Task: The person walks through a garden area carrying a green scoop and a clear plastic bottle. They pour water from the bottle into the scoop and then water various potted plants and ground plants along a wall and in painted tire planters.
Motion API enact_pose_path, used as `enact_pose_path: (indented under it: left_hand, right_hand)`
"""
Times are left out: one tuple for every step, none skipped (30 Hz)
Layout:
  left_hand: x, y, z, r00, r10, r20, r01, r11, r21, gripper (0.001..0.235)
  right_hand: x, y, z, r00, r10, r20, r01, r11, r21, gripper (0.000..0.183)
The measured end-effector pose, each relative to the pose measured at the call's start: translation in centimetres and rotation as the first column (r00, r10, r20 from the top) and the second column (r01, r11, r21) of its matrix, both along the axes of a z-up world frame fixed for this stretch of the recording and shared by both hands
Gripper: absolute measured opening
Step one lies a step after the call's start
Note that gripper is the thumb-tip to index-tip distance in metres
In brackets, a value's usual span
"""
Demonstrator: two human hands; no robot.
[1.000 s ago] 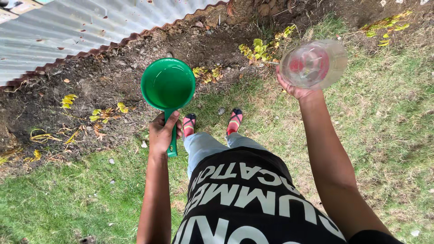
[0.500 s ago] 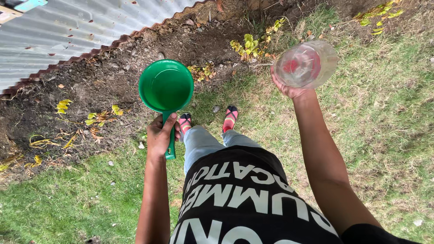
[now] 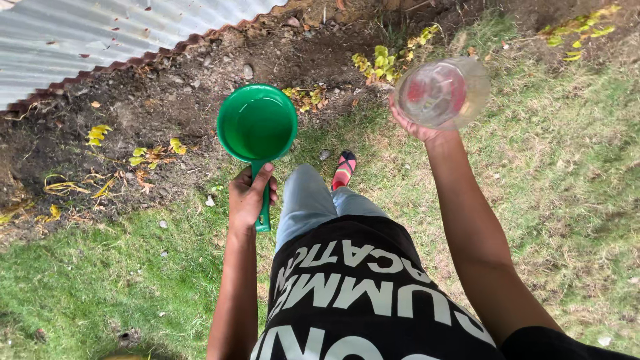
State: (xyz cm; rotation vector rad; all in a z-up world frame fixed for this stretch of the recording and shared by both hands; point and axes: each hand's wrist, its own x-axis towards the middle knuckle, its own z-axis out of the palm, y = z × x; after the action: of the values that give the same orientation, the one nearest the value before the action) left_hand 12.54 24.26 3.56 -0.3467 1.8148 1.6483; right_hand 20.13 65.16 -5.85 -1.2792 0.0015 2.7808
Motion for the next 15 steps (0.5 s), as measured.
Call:
enact_pose_path:
  left_hand:
    - [-0.2, -0.3, 0.1, 1.000, 0.000, 0.006, 0.000, 1.000, 0.004, 0.027]
    - [-0.2, -0.8, 0.2, 1.000, -0.004, 0.014, 0.004, 1.000, 0.009, 0.027]
    - [-0.2, -1.3, 0.3, 1.000, -0.016, 0.002, 0.016, 1.000, 0.005, 0.027]
    - [-0.4, -1.8, 0.4, 0.999, -0.031, -0.008, 0.031, 1.000, 0.001, 0.028]
    - [-0.4, -2.5, 0.7, 0.999, -0.046, -0.018, 0.046, 0.999, -0.003, 0.028]
    - [-0.5, -3.0, 0.8, 0.999, -0.044, -0.011, 0.044, 0.999, -0.001, 0.027]
    - [-0.5, -3.7, 0.9, 0.999, -0.042, -0.003, 0.042, 0.999, 0.000, 0.026]
    - [-0.5, -4.4, 1.1, 0.999, -0.037, 0.005, 0.037, 0.999, -0.004, 0.025]
    - [-0.6, -5.0, 1.2, 1.000, -0.022, 0.008, 0.022, 1.000, 0.016, 0.025]
    - [-0.6, -5.8, 1.2, 1.000, -0.011, 0.015, 0.010, 0.999, 0.031, 0.026]
    - [-0.5, -6.7, 1.3, 1.000, 0.000, 0.022, -0.001, 0.999, 0.047, 0.026]
    - [-0.4, -7.8, 1.2, 1.000, -0.002, 0.026, 0.001, 1.000, 0.030, 0.027]
    - [-0.2, -8.8, 1.2, 1.000, -0.004, 0.029, 0.004, 1.000, 0.013, 0.029]
    - [-0.6, -9.3, 1.0, 1.000, -0.013, 0.022, 0.013, 1.000, 0.008, 0.030]
    - [-1.0, -9.9, 0.8, 1.000, -0.013, 0.015, 0.013, 1.000, 0.006, 0.028]
  right_hand:
    - [-0.7, -0.9, 0.0, 1.000, 0.007, 0.027, -0.008, 1.000, 0.017, 0.060]
    - [-1.1, -1.9, 0.0, 0.998, 0.010, 0.057, -0.012, 0.999, 0.034, 0.061]
    - [-1.4, -2.8, 0.0, 0.996, 0.012, 0.087, -0.017, 0.999, 0.052, 0.062]
    - [-1.8, -3.7, 0.1, 0.998, 0.048, 0.041, -0.050, 0.998, 0.044, 0.061]
    - [-2.3, -4.6, 0.3, 0.997, 0.083, -0.006, -0.083, 0.996, 0.038, 0.061]
    - [-3.0, -5.2, 0.6, 0.991, 0.123, -0.058, -0.121, 0.992, 0.039, 0.061]
    - [-3.4, -6.0, 0.9, 0.993, 0.095, -0.073, -0.094, 0.995, 0.023, 0.061]
    - [-3.8, -7.0, 1.2, 0.994, 0.071, -0.087, -0.071, 0.997, 0.001, 0.062]
    - [-4.4, -7.8, 1.5, 0.994, 0.046, -0.101, -0.049, 0.999, -0.021, 0.062]
    - [-4.9, -8.6, 1.7, 0.996, 0.028, -0.084, -0.033, 0.998, -0.048, 0.063]
    - [-5.4, -9.0, 2.0, 0.998, 0.011, -0.066, -0.016, 0.997, -0.075, 0.064]
    - [-5.4, -9.6, 2.2, 0.999, -0.015, -0.046, 0.010, 0.995, -0.101, 0.064]
    - [-5.2, -10.5, 2.4, 0.999, -0.006, -0.038, 0.004, 0.998, -0.061, 0.065]
    - [-5.4, -10.6, 2.7, 0.999, -0.004, -0.041, 0.004, 1.000, -0.010, 0.065]
    - [-5.7, -10.6, 3.1, 0.999, -0.002, -0.044, 0.004, 0.999, 0.041, 0.066]
